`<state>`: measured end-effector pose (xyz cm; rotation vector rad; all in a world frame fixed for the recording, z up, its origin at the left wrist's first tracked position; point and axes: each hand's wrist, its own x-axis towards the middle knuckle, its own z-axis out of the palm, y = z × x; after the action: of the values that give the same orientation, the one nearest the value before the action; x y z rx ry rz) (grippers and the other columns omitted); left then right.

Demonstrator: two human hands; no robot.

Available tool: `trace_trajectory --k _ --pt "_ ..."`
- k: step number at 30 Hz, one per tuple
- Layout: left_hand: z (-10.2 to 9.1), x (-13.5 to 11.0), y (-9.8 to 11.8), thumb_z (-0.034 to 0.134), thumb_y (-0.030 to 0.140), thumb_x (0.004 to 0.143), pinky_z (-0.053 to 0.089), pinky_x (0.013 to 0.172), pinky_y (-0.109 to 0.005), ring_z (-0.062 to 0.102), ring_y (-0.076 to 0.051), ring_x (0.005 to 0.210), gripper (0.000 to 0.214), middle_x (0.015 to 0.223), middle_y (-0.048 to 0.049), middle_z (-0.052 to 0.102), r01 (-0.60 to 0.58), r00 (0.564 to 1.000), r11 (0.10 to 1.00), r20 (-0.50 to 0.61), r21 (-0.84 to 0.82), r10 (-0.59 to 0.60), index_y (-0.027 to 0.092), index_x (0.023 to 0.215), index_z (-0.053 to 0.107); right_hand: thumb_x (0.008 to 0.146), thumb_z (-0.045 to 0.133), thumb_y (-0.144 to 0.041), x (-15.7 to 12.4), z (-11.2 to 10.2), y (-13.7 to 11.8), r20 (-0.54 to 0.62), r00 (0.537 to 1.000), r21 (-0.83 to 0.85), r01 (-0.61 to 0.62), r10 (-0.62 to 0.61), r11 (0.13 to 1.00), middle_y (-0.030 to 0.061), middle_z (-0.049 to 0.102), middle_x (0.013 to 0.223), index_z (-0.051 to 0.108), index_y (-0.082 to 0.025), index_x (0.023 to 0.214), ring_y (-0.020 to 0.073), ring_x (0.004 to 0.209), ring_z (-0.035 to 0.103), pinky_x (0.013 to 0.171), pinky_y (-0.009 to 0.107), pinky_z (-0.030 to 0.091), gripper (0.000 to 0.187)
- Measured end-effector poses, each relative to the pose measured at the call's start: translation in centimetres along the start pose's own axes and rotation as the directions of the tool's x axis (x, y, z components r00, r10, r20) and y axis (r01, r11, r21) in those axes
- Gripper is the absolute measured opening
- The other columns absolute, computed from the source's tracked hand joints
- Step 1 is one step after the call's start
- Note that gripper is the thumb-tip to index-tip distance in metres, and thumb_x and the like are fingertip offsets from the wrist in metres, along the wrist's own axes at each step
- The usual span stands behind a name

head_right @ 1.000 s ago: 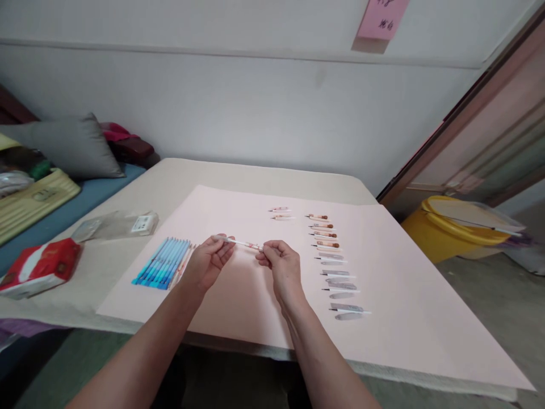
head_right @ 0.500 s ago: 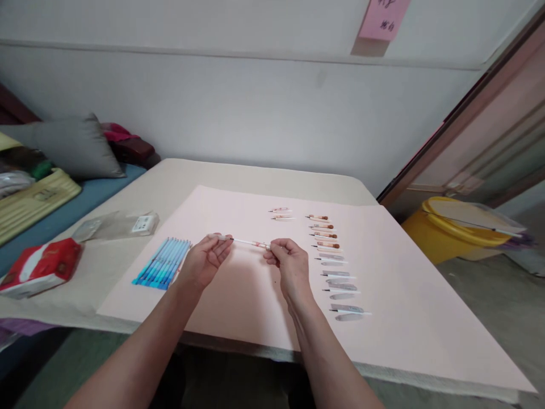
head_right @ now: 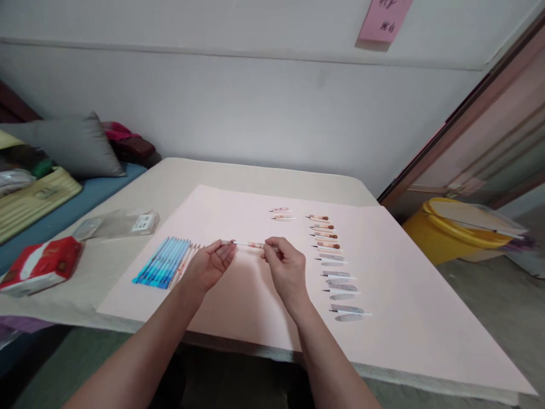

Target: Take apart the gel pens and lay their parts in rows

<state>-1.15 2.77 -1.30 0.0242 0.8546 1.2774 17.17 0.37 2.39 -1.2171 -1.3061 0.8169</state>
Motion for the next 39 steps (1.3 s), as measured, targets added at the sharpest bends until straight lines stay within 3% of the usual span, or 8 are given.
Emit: trace_trajectory --k 11,18,23,29,39 --pt "-0.5 0.5 0.1 0.049 0.013 0.084 0.055 0.068 -0.027 0.067 -0.017 0.075 0.012 0.079 -0.0133 0.067 0.043 0.999 0.994 0.001 -0.105 -0.043 0.005 0.086 0.058 0.076 0.061 -0.027 0.3 -0.4 0.0 -0.012 1.0 -0.009 0.018 -0.018 1.0 -0.001 0.062 0.059 0.063 -0.02 0.08 0.0156 0.057 0.061 0.06 0.029 0.049 0.008" --pt "-0.1 0.2 0.3 0.05 0.011 0.082 0.055 0.067 -0.025 0.067 -0.016 0.075 0.009 0.076 -0.0113 0.067 0.033 0.999 0.989 0.035 -0.145 -0.028 0.007 0.082 0.058 0.073 0.064 -0.026 0.7 -0.5 0.2 -0.02 0.995 0.124 -0.09 0.093 0.988 -0.0002 0.063 0.057 0.063 -0.017 0.08 0.0135 0.054 0.058 0.06 0.028 0.049 0.012" --pt "0.2 0.0 0.3 0.055 0.01 0.079 0.056 0.066 -0.025 0.067 -0.016 0.076 0.004 0.08 -0.0114 0.068 -0.046 0.998 0.995 0.043 -0.085 0.05 0.009 0.077 0.057 0.071 0.064 -0.028 0.8 -0.5 0.8 0.008 0.983 0.194 -0.181 0.183 0.964 0.0011 0.064 0.057 0.063 -0.016 0.08 0.0135 0.054 0.058 0.058 0.027 0.048 0.014" --pt "0.6 -0.3 0.5 0.052 0.006 0.079 0.055 0.063 -0.019 0.066 -0.015 0.077 0.006 0.087 -0.015 0.067 -0.069 0.996 0.992 0.046 -0.11 0.075 0.008 0.074 0.056 0.07 0.065 -0.026 0.9 -0.3 1.5 0.092 0.968 0.181 -0.247 0.233 0.952 0.0015 0.063 0.055 0.064 -0.016 0.08 0.0136 0.053 0.057 0.054 0.026 0.046 0.015" --pt "0.6 -0.1 0.5 0.052 0.006 0.078 0.055 0.071 -0.025 0.065 -0.016 0.079 0.008 0.081 -0.012 0.066 -0.094 0.994 0.983 0.045 -0.155 0.103 0.009 0.072 0.056 0.068 0.066 -0.024 1.0 -0.1 1.7 0.136 0.955 0.189 -0.284 0.262 0.94 0.0015 0.063 0.053 0.065 -0.015 0.077 0.0128 0.051 0.057 0.052 0.024 0.045 0.012"
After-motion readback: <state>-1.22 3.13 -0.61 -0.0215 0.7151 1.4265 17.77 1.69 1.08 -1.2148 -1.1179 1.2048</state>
